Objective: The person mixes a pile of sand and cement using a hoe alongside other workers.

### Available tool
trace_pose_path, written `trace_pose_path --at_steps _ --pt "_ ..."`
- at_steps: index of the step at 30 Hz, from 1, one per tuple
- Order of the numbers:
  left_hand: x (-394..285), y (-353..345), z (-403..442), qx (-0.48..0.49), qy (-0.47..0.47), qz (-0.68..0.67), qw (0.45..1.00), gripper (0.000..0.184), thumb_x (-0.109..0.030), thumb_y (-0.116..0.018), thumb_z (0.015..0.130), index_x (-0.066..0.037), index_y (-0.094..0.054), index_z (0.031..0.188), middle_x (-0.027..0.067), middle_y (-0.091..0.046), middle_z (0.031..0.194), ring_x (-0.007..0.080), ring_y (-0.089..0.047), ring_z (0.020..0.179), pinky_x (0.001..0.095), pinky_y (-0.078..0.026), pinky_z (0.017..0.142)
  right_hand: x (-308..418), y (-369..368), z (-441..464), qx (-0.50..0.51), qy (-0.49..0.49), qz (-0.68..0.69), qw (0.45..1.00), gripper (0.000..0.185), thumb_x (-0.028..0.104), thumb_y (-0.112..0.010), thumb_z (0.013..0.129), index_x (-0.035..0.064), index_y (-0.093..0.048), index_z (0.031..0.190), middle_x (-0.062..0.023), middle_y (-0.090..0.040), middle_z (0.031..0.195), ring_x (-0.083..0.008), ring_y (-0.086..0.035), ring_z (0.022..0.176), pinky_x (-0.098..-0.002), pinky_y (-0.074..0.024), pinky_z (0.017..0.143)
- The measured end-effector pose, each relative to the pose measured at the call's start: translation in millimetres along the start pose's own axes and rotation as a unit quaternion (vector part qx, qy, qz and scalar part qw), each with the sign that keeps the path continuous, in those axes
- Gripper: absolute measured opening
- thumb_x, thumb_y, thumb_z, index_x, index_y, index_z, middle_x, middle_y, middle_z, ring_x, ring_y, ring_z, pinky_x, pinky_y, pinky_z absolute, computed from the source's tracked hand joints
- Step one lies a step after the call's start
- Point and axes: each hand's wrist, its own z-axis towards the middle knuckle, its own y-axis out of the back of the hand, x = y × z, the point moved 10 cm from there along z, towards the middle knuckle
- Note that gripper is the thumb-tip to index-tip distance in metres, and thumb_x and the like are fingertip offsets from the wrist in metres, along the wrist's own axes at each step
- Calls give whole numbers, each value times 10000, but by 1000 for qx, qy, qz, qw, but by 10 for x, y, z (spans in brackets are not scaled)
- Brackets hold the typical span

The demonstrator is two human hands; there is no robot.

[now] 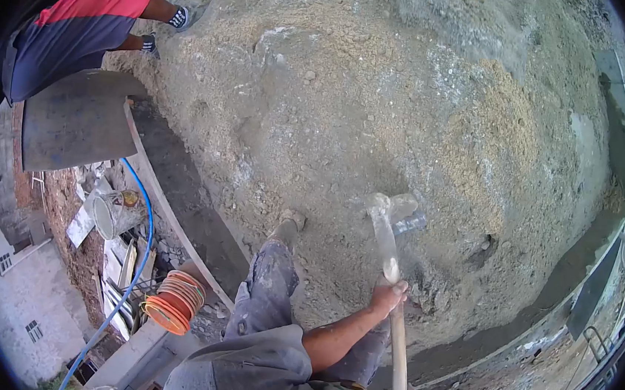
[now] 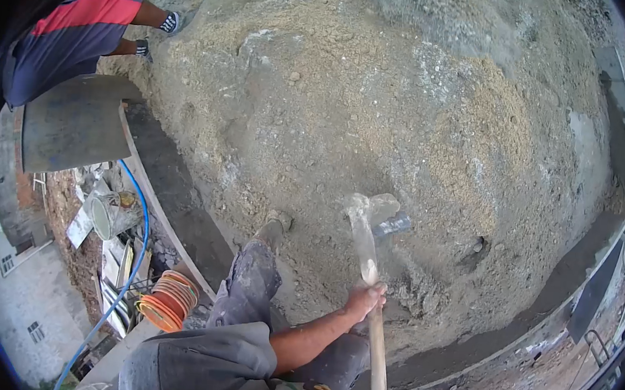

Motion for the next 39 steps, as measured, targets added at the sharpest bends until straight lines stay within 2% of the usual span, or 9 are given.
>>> trace_pose_path --at_steps 1,2,7,12,15,22,32,34,39 --pt "-809 154 79 7 -83 9 996 208 -196 -655 803 -19 -580 883 23 -574 695 125 -567 542 272 -455 467 263 -211 344 34 -3 -50 998 515 173 -733 575 28 -545 1032 -171 -641 897 -275 -637 874 -358 -490 736" --pt "-1557 317 217 11 -96 20 995 375 -85 -642 788 -2 -419 1077 34 -541 730 94 -515 502 238 -439 426 759 -454 717 60 4 14 998 493 164 -721 582 33 -546 1024 -147 -636 859 -262 -633 819 -364 -487 717" --pt "-5860 1111 -255 -142 -425 195 872 378 -168 -683 767 -3 -436 1001 57 -562 711 112 -519 469 258 -431 423 3921 -1441 2361 76 235 205 947 530 165 -691 619 25 -516 1099 -157 -587 865 -270 -590 786 -371 -469 721" --pt "-7492 1746 273 -227 -485 341 772 222 -236 -611 773 -36 -587 681 35 -567 564 118 -530 467 287 -428 456 5469 -1880 3323 145 263 249 921 463 127 -647 630 -10 -509 1050 -83 -543 684 -191 -536 572 -317 -450 523" --pt "-6471 2639 1937 -252 -393 280 839 329 -285 -586 780 43 -598 807 120 -620 638 164 -621 522 315 -491 494 4515 -2447 3582 212 122 230 942 446 123 -640 643 -10 -516 1050 -56 -542 674 -153 -516 542 -301 -430 482" --pt "-4552 2414 2480 -171 -266 167 934 133 -122 -603 811 11 -601 822 41 -562 654 135 -523 487 277 -489 425 3278 -1492 3101 153 84 113 978 454 165 -641 650 14 -537 1065 -95 -574 750 -204 -563 657 -309 -457 615" --pt "-319 560 1299 -27 -21 154 987 251 -263 -551 825 -44 -608 718 40 -582 618 133 -588 544 293 -437 517 418 -259 1029 52 49 -182 981 414 239 -691 601 6 -543 909 -234 -598 771 -371 -619 761 -419 -500 671" --pt "586 154 814 56 48 88 993 188 -205 -579 796 -70 -581 665 18 -571 624 128 -573 555 293 -444 516 -147 3 378 36 -95 -143 985 443 249 -728 565 40 -557 916 -205 -594 744 -351 -625 736 -419 -497 650" --pt "495 -142 -345 92 57 -13 994 169 -137 -614 792 -40 -493 860 6 -507 685 120 -528 549 265 -458 483 -453 19 -251 -21 -97 -96 990 396 298 -693 680 60 -587 978 -181 -620 800 -306 -624 745 -388 -500 622"
